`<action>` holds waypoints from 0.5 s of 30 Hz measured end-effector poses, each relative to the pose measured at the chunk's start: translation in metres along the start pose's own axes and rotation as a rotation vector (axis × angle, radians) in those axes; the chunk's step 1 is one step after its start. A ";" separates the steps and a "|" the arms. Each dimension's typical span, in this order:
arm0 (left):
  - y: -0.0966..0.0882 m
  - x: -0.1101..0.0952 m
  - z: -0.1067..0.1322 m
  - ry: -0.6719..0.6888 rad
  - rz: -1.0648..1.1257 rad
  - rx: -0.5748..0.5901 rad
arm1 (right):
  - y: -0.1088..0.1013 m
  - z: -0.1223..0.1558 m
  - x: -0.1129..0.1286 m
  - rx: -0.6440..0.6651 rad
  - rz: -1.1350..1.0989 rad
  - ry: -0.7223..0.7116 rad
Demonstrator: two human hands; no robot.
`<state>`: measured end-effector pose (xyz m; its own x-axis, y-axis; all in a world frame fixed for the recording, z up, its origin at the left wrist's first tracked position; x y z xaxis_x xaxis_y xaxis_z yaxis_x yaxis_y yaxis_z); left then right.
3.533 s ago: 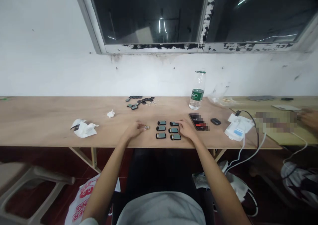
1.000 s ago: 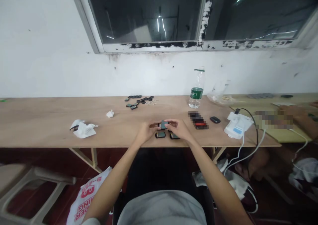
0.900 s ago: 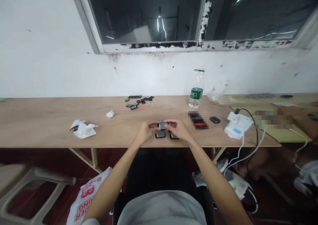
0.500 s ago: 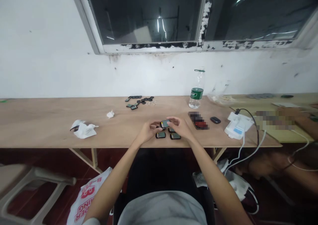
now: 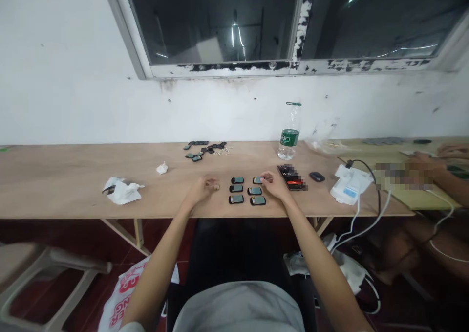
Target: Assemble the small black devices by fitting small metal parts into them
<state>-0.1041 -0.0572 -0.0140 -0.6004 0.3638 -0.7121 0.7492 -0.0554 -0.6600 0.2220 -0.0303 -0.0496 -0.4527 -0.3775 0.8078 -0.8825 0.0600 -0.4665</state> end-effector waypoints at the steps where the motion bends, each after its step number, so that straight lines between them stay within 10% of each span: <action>1: 0.000 0.003 0.000 -0.019 -0.005 0.000 | 0.002 0.001 -0.001 0.014 0.000 0.010; 15: 0.000 0.025 -0.002 -0.075 -0.043 0.101 | 0.008 0.006 0.004 0.124 0.063 -0.015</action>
<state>-0.1188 -0.0468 -0.0310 -0.6538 0.2976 -0.6957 0.6922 -0.1362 -0.7087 0.2140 -0.0368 -0.0517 -0.5036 -0.3906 0.7706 -0.8295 -0.0307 -0.5577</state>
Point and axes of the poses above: each hand's wrist, its own z-axis away from the middle knuckle, its own y-axis out of the palm, x = y × z, the point moved 1 cm from there along -z, towards the middle knuckle, and after that the axes turned 6 degrees about x, right-handed, at the moved point
